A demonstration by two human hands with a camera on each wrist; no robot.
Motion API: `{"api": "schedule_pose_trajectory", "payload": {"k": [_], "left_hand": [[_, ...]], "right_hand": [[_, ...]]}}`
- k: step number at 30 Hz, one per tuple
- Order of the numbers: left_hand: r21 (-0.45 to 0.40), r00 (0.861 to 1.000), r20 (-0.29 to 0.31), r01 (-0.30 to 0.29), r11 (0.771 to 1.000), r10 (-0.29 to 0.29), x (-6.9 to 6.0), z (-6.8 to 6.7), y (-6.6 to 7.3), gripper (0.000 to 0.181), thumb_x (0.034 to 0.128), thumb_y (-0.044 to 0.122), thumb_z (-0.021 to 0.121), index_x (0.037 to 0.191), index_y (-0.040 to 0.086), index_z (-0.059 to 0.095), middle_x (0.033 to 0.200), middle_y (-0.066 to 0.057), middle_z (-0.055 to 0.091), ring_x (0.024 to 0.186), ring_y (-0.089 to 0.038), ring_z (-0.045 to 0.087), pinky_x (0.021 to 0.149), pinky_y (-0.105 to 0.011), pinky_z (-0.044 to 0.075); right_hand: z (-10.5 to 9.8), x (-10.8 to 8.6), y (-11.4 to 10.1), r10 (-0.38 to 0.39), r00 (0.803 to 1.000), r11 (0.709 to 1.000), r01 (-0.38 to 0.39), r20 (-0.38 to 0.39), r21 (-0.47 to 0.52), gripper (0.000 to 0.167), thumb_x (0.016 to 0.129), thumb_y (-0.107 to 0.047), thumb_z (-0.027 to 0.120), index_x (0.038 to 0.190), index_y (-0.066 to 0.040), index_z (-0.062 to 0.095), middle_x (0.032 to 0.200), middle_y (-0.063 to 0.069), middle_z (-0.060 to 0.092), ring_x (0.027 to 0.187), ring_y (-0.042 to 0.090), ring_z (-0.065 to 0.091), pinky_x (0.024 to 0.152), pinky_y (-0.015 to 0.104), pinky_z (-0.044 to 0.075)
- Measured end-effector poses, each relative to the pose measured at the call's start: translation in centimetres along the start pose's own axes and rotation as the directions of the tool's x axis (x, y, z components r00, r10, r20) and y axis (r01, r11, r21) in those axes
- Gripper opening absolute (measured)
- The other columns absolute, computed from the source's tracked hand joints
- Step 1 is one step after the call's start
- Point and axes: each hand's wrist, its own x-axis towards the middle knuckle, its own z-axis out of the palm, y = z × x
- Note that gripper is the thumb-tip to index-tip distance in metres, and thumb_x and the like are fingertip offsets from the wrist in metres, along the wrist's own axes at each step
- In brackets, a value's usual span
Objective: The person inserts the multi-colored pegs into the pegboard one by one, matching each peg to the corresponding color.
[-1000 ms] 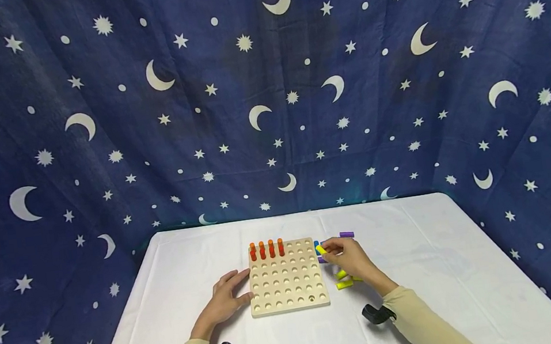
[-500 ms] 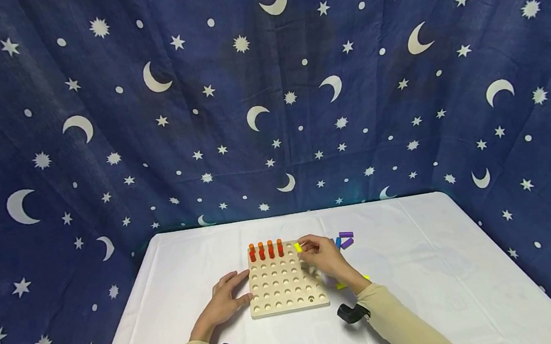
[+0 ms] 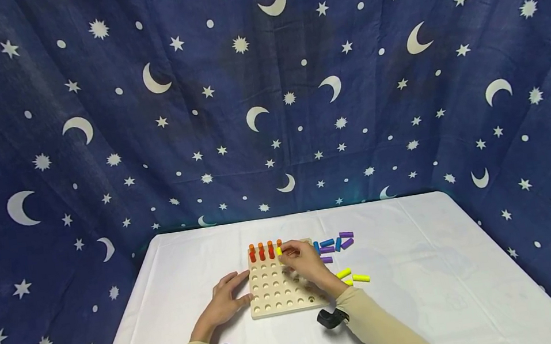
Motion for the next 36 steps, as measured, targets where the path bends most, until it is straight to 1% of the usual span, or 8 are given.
{"api": "schedule_pose_trajectory", "payload": {"k": [5,11,15,18,22,27,30,36], "left_hand": [[0.0,1.0,0.001,0.0,1.0,0.0,-0.1,0.0,0.2,0.064,0.0826,0.033,0.077,0.141,0.024,0.054,0.153,-0.017,0.038,0.142,-0.046,0.026,0.111,-0.07,0.023],[0.003,1.0,0.0,-0.007,1.0,0.007,-0.1,-0.1,0.1,0.063,0.0829,0.034,0.077,0.141,0.024,0.054,0.153,-0.018,0.038,0.142,-0.046,0.026,0.111,-0.07,0.023],[0.0,1.0,-0.001,-0.01,1.0,0.01,0.0,-0.1,-0.1,0.063,0.0826,0.034,0.077,0.141,0.024,0.054,0.153,-0.018,0.039,0.142,-0.046,0.027,0.111,-0.07,0.023],[-0.001,1.0,-0.002,-0.015,1.0,0.015,0.0,-0.1,-0.1,0.064,0.0826,0.035,0.077,0.141,0.024,0.054,0.153,-0.018,0.039,0.142,-0.046,0.027,0.111,-0.07,0.024],[0.0,1.0,-0.002,-0.015,1.0,0.015,-0.1,-0.3,0.0,0.064,0.0825,0.035,0.077,0.141,0.025,0.054,0.153,-0.018,0.039,0.142,-0.046,0.027,0.111,-0.07,0.024],[-0.002,1.0,-0.001,-0.007,1.0,0.007,-0.3,-0.4,0.3,0.064,0.0826,0.035,0.077,0.141,0.025,0.054,0.153,-0.018,0.038,0.142,-0.047,0.027,0.11,-0.07,0.024],[0.004,1.0,-0.002,-0.013,1.0,0.013,-0.3,-0.4,0.3,0.064,0.0831,0.035,0.077,0.142,0.025,0.054,0.153,-0.018,0.039,0.141,-0.047,0.027,0.109,-0.071,0.025],[-0.004,1.0,0.001,-0.025,1.0,0.025,-0.2,-0.3,0.3,0.064,0.0835,0.035,0.077,0.142,0.024,0.054,0.152,-0.019,0.039,0.141,-0.047,0.028,0.109,-0.071,0.025]], "right_hand": [[1.1,0.3,-0.2,-0.013,1.0,0.999,0.012,-0.023,-0.042,0.023,0.088,-0.015,0.07,0.109,-0.005,0.07,0.094,0.007,0.071,0.082,0.009,0.062,0.07,0.021,0.054],[2.3,0.5,-0.4,0.001,1.0,0.999,-0.002,-0.013,-0.045,0.021,0.087,-0.014,0.073,0.105,-0.005,0.07,0.094,0.007,0.07,0.082,0.01,0.061,0.071,0.021,0.052],[3.1,0.7,-0.2,0.006,1.0,0.999,-0.007,-0.017,-0.048,0.023,0.087,-0.013,0.073,0.108,-0.007,0.069,0.094,0.005,0.069,0.081,0.01,0.06,0.07,0.02,0.051],[3.6,0.9,-0.1,-0.016,0.999,0.998,0.014,-0.03,-0.054,0.024,0.086,-0.011,0.073,0.109,-0.008,0.069,0.092,0.005,0.068,0.078,0.008,0.06,0.068,0.018,0.051],[4.3,1.2,0.2,-0.05,0.998,0.997,0.047,-0.047,-0.067,0.021,0.084,-0.008,0.074,0.106,-0.007,0.071,0.089,0.006,0.069,0.076,0.006,0.061,0.069,0.018,0.052],[5.2,1.5,0.1,-0.059,0.997,0.995,0.055,-0.055,-0.08,0.019,0.085,-0.009,0.074,0.104,-0.007,0.073,0.089,0.005,0.071,0.077,0.006,0.062,0.07,0.019,0.054],[5.7,1.6,0.1,-0.059,0.997,0.993,0.054,-0.053,-0.101,0.018,0.085,-0.011,0.075,0.103,-0.009,0.073,0.088,0.004,0.072,0.076,0.006,0.063,0.07,0.019,0.053],[6.4,1.9,0.2,-0.079,0.995,0.989,0.071,-0.059,-0.132,0.017,0.082,-0.009,0.076,0.099,-0.01,0.074,0.087,0.004,0.073,0.075,0.006,0.065,0.07,0.02,0.054]]}}
